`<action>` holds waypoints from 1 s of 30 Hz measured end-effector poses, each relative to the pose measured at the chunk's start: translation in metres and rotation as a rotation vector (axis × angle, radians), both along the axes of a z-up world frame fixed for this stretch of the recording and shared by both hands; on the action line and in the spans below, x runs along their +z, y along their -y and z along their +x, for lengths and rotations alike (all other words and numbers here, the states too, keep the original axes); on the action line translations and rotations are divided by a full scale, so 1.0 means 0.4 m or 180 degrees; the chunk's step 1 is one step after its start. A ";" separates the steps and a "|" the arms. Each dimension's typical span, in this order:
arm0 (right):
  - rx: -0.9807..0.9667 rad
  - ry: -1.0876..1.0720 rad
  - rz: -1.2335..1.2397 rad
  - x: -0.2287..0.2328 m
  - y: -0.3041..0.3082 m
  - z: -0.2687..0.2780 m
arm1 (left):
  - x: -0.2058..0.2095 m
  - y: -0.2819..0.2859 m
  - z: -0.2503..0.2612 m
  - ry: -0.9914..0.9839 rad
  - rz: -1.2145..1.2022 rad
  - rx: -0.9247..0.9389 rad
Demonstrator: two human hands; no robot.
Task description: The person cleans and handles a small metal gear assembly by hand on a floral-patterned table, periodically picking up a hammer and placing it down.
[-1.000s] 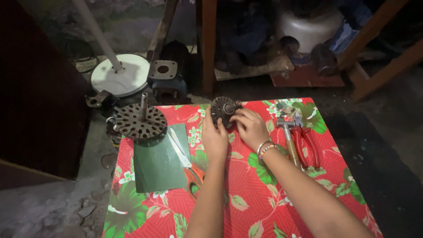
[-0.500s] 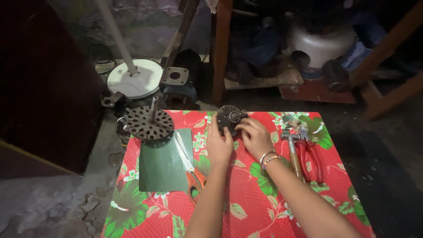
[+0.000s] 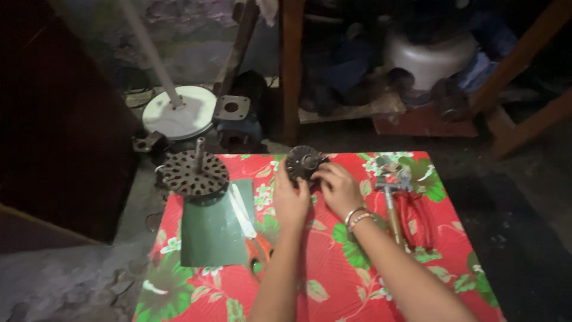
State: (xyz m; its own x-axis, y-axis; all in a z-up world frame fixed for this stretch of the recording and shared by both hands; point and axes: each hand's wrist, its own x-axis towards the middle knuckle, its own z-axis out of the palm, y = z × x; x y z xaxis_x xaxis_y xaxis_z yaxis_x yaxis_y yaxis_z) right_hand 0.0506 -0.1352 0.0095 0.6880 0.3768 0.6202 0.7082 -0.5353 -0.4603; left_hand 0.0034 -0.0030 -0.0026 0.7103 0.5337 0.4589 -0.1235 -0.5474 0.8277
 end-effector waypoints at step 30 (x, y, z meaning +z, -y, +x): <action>-0.0594 0.0262 -0.0403 0.011 -0.003 0.006 | 0.024 -0.004 -0.013 -0.0140 -0.0416 -0.0141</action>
